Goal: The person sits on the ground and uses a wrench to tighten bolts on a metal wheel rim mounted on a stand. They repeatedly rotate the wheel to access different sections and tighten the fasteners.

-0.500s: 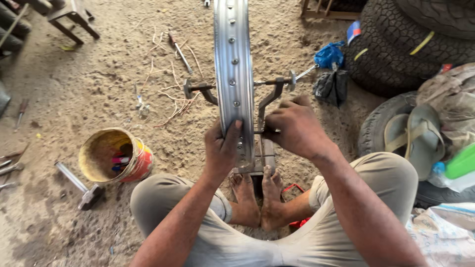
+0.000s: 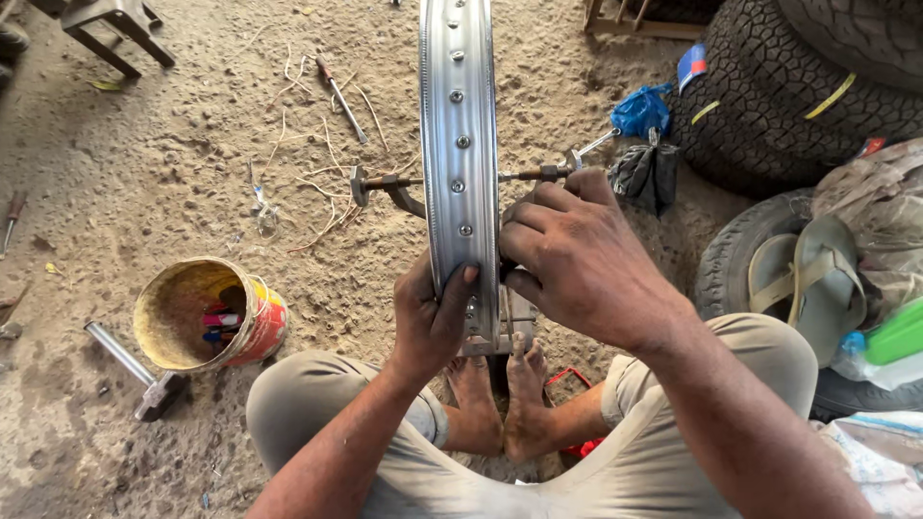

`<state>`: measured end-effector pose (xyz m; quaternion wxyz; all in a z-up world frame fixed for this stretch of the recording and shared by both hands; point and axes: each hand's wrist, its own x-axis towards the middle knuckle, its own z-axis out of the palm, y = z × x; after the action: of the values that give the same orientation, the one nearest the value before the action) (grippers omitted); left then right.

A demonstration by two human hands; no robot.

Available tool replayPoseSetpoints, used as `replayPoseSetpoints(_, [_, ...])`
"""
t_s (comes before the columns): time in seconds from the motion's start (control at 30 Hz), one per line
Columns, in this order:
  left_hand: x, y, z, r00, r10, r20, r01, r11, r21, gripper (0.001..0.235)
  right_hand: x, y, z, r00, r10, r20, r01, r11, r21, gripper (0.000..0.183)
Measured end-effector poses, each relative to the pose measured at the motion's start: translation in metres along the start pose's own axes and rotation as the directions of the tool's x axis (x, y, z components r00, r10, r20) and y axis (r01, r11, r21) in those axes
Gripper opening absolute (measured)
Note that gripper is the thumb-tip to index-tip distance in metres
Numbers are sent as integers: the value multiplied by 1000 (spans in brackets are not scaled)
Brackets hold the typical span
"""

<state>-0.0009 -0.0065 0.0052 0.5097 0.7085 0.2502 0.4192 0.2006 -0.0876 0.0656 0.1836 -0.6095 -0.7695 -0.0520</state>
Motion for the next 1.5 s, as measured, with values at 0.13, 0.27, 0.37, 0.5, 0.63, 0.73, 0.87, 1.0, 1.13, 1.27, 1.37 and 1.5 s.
replayPoseSetpoints(0.13, [3, 6, -3, 999, 47, -10, -47, 999, 20, 19, -11, 0, 25, 983, 143, 117, -151, 987, 58, 36])
replayPoseSetpoints(0.27, [4, 3, 2, 992, 114, -62, -108, 989, 97, 19, -11, -38, 73, 912, 410, 24, -354, 756, 550, 33])
replayPoseSetpoints(0.37, [2, 1, 1, 988, 139, -62, -132, 985, 112, 18, -11, -37, 82, 817, 490, 305, -573, 623, 533, 32])
replayPoseSetpoints(0.5, [0, -3, 2, 995, 82, -60, -80, 996, 48, 15, -3, 9, 48, 882, 331, 336, -379, 921, 90, 39])
replayPoseSetpoints(0.63, [-5, -4, 6, 993, -100, -57, 96, 993, -70, 15, 2, 10, 17, 982, 18, 190, -3, 997, -79, 34])
replayPoseSetpoints(0.73, [-2, -5, 2, 998, -29, -47, 28, 1000, -10, 18, 0, -3, 17, 1000, 14, -18, -13, 1000, 23, 29])
replayPoseSetpoints(0.87, [-3, -13, 2, 988, 138, -65, -131, 986, 101, 20, -22, -20, 74, 942, 293, -165, -222, 910, 350, 30])
replayPoseSetpoints(1.0, [-2, -14, 4, 994, 87, -71, -86, 996, 26, 16, -44, -27, 151, 926, 353, -134, -174, 714, 678, 29])
replayPoseSetpoints(1.13, [13, -6, -2, 878, 478, -32, -400, 769, 499, 6, -42, 19, 171, 872, 487, 48, -446, 750, 489, 38])
replayPoseSetpoints(1.27, [44, -4, -11, 955, 291, -58, -259, 912, 317, 34, -76, 77, 148, 376, 912, 163, -658, 139, 740, 47])
replayPoseSetpoints(1.37, [109, -15, -26, 986, 159, 58, -168, 878, 448, 66, -130, 75, 138, 287, 938, 196, -541, -10, 841, 62])
replayPoseSetpoints(1.5, [226, -34, -21, 892, -438, 113, 451, 879, -157, 53, -167, 54, 153, 375, 923, 87, -619, 180, 764, 67])
